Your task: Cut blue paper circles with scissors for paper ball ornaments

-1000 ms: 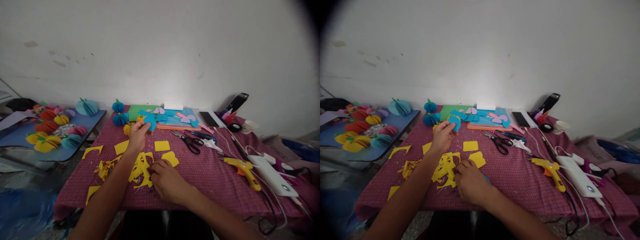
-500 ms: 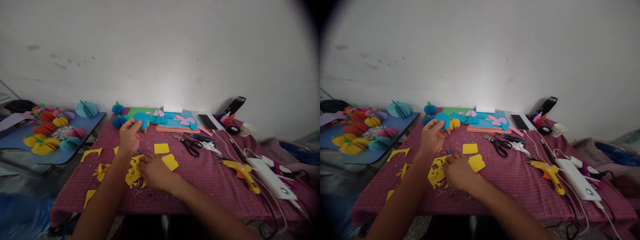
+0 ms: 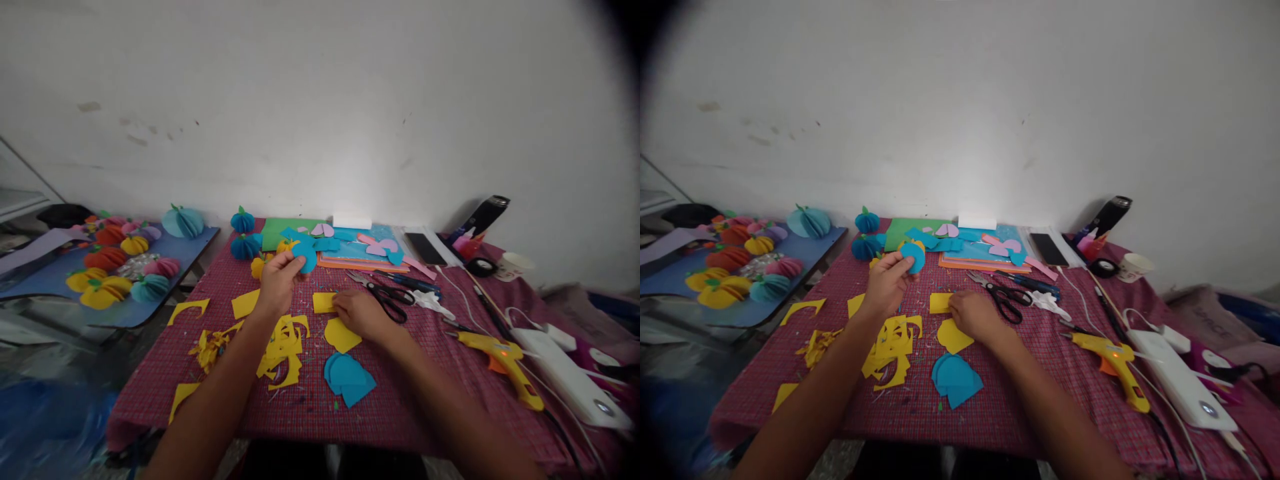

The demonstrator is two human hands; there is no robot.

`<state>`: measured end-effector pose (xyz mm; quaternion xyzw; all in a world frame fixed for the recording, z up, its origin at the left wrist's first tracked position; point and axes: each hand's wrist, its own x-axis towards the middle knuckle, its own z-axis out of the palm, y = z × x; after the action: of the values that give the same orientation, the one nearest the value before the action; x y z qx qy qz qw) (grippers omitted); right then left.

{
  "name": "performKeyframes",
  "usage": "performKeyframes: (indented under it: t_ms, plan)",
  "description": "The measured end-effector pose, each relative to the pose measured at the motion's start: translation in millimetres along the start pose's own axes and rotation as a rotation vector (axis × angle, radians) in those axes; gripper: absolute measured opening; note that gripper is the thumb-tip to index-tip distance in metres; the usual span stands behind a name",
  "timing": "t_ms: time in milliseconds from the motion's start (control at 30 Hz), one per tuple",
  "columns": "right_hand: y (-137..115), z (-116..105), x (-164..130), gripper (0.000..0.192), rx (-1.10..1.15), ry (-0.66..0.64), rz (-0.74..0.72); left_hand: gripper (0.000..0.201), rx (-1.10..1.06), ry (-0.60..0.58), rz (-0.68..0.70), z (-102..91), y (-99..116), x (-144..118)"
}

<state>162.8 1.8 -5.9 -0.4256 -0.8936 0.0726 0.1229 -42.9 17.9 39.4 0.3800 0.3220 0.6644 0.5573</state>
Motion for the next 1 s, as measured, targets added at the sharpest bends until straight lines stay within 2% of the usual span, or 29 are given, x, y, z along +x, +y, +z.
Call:
performKeyframes:
  t_ms: [100,267,367,467,533,733,800,900,1000]
  plan:
    - [5.4,3.4,-2.2,0.021,0.153,0.155,0.128,0.021,0.022,-0.018,-0.028,0.0,-4.5,-0.3]
    - [18.7,6.0,-4.8,0.021,0.672,0.405,0.378,0.023,0.092,-0.011,-0.084,0.9,-15.9,-2.8]
    - [22.7,5.3,-4.5,0.025,0.987,0.448,0.485,0.024,0.143,-0.048,-0.117,1.6,-25.3,-5.1]
    - [21.4,2.5,-4.7,0.027,1.236,0.427,0.526,0.022,0.157,-0.093,-0.179,3.2,-33.9,-8.1]
    - [19.2,0.4,-5.1,0.025,1.292,0.408,0.514,0.023,0.163,-0.152,-0.237,4.8,-38.5,-10.8]
    - [14.2,-0.9,-6.0,0.019,1.293,0.318,0.443,0.023,0.249,-0.258,-0.282,10.8,-48.0,-19.5]
    - [12.7,-0.8,-6.7,0.026,1.338,0.343,0.446,0.024,0.269,-0.242,-0.270,12.0,-50.4,-20.6]
    - [10.7,-1.4,-8.5,0.044,1.404,0.375,0.439,0.025,0.255,-0.152,-0.252,12.1,-53.3,-20.0]
    - [9.6,-0.5,-9.7,0.039,1.393,0.341,0.412,0.024,0.227,-0.096,-0.236,11.5,-54.5,-19.0]
